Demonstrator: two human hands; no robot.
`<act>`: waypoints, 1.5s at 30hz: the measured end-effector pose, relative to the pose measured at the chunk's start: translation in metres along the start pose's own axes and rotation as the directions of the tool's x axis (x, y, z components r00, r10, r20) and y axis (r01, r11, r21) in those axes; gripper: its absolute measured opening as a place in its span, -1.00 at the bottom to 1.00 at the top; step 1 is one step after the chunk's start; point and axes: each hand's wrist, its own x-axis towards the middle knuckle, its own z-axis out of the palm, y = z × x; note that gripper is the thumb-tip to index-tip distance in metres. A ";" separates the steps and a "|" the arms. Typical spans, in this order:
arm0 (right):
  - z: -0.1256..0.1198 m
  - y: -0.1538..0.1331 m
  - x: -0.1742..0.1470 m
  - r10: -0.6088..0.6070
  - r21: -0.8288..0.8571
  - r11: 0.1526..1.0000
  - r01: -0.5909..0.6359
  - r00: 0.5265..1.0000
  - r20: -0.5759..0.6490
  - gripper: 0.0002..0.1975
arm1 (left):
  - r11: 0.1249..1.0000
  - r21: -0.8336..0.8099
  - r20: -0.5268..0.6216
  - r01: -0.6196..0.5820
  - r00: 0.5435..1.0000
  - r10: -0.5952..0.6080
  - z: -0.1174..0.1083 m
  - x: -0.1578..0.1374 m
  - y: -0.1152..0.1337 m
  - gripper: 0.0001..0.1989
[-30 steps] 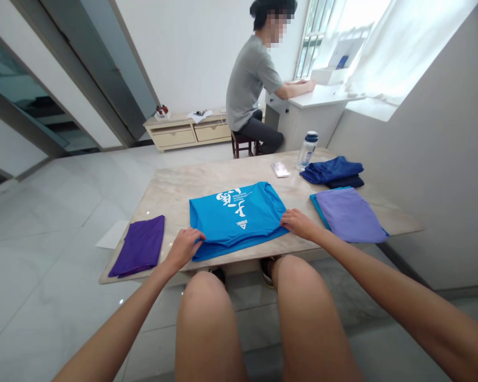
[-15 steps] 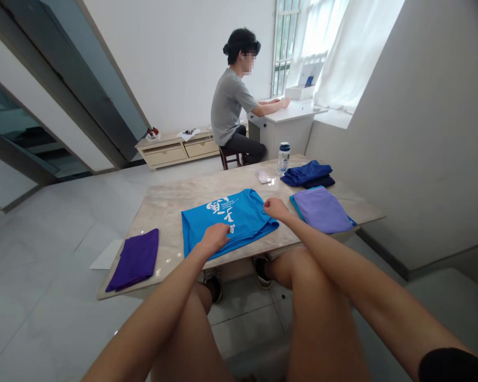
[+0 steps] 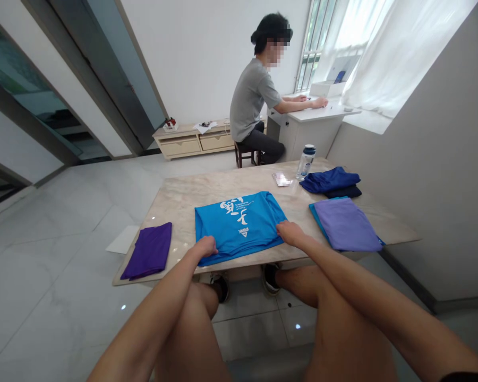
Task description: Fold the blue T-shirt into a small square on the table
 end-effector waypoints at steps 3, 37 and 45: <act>-0.007 -0.010 -0.003 0.016 -0.063 0.998 -0.008 0.992 0.123 -0.78 | 1.000 0.012 -0.005 -0.005 1.000 0.005 0.003 -0.009 -0.003 -0.87; -0.042 -0.069 -0.010 -0.053 0.188 0.982 -0.018 0.930 0.364 -0.82 | 0.980 0.004 0.087 -0.198 0.977 0.197 -0.007 -0.040 0.009 -0.84; -0.050 -0.021 -0.011 0.226 0.171 0.954 -0.246 0.965 0.132 -0.74 | 0.967 -0.064 -0.083 -0.246 0.967 0.241 -0.003 -0.004 0.135 -0.75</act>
